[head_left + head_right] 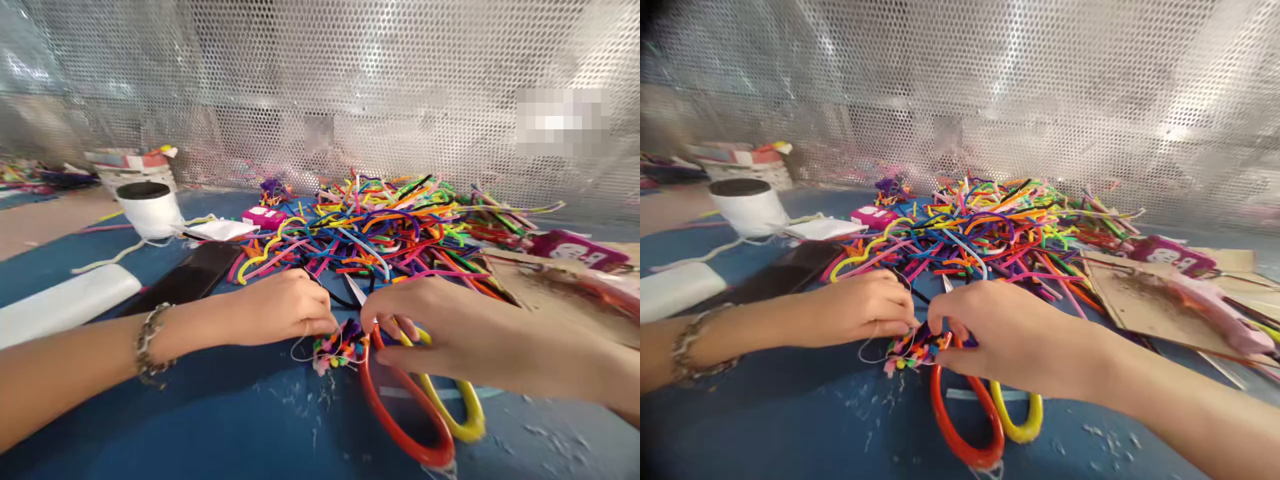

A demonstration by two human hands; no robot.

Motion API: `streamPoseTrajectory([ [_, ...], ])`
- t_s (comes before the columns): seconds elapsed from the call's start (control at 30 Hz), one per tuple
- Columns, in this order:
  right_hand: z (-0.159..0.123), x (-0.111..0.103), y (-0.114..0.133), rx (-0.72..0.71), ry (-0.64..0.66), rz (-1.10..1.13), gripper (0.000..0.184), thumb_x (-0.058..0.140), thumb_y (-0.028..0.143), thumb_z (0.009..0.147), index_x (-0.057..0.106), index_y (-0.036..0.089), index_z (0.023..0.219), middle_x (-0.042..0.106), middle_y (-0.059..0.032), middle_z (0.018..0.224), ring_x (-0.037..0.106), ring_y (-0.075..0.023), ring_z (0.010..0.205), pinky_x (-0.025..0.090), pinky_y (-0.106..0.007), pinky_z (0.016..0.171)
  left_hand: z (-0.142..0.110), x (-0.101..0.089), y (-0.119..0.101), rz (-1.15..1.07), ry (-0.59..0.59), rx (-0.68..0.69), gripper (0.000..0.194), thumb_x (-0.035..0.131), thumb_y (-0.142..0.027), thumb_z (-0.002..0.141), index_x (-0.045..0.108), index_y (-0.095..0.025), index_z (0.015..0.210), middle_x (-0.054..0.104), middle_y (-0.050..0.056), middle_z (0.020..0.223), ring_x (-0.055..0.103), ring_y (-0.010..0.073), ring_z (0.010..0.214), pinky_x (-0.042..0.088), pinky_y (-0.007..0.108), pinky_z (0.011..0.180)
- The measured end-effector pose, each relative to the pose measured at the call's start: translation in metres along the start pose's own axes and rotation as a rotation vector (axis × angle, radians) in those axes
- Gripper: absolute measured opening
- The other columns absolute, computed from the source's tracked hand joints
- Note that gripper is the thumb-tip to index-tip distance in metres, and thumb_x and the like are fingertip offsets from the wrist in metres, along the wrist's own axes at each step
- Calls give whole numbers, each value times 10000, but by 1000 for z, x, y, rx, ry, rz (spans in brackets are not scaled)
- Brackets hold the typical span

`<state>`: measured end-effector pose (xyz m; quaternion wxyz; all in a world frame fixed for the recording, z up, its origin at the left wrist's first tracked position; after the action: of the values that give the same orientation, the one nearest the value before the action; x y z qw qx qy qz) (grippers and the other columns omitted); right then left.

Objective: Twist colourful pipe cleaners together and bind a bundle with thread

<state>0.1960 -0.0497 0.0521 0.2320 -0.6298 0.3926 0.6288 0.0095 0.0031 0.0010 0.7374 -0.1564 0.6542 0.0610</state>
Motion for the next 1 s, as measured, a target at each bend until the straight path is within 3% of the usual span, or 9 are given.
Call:
streamPoseTrajectory([
  [0.13,11,22,2,-128,14,-126,205,623,378,694,539,210,776,585,24,726,532,-120,594,305,-217,490,3,-8,10,-198,-86,-65,300,361,-233,883,639,-131,834,636,36,801,555,112,718,377,214,712],
  [0.27,14,34,3,-145,-30,-209,99,558,276,768,541,181,746,572,-9,737,523,-116,586,298,-228,496,6,-26,15,-447,-138,-170,334,332,-254,884,631,-146,780,638,14,758,570,91,707,405,175,682],
  [0.43,15,34,-5,-174,-64,-61,190,435,197,845,540,170,689,535,-5,704,471,-76,563,309,-201,499,11,-59,16,-515,-32,-284,448,299,-422,870,632,-164,716,591,-11,603,537,104,589,404,207,597],
  [0.6,11,18,-10,-226,-122,351,110,453,204,834,531,160,769,560,-8,759,502,-77,674,388,-184,603,10,-85,26,-609,169,-243,506,302,-518,844,597,-122,736,280,-56,451,272,42,434,277,174,457],
  [0.7,9,8,-10,-211,-178,541,131,440,232,838,519,152,773,579,-24,819,526,-87,728,416,-198,652,7,-94,37,-717,46,-197,427,360,-495,840,565,-138,730,172,-64,484,178,54,448,178,189,411],
  [0.8,8,4,-10,-207,-185,625,156,428,252,841,502,155,744,569,-12,729,525,-84,658,418,-203,607,2,-98,51,-796,-127,-229,353,355,-409,872,545,-158,713,152,-58,496,170,69,465,175,213,422],
  [0.9,8,2,-10,-168,-274,532,151,449,236,823,486,159,697,525,10,641,486,-72,581,394,-198,557,-6,-99,61,-806,-165,-296,345,347,-380,879,532,-165,683,151,-52,504,160,75,475,171,222,427],
  [1.0,7,-3,-12,-138,-469,321,124,484,201,791,492,161,674,521,-2,675,468,-82,610,378,-211,567,-13,-100,68,-795,-180,-336,348,364,-405,864,530,-165,675,151,-50,494,153,74,471,165,219,414],
])
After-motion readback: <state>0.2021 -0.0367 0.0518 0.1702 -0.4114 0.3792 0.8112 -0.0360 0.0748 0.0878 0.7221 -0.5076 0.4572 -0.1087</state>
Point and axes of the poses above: each hand's wrist, its own z-axis towards the middle knuckle, its own x-axis out of the palm, y = z × x, the point moved 1 cm from there along z, towards the middle knuckle
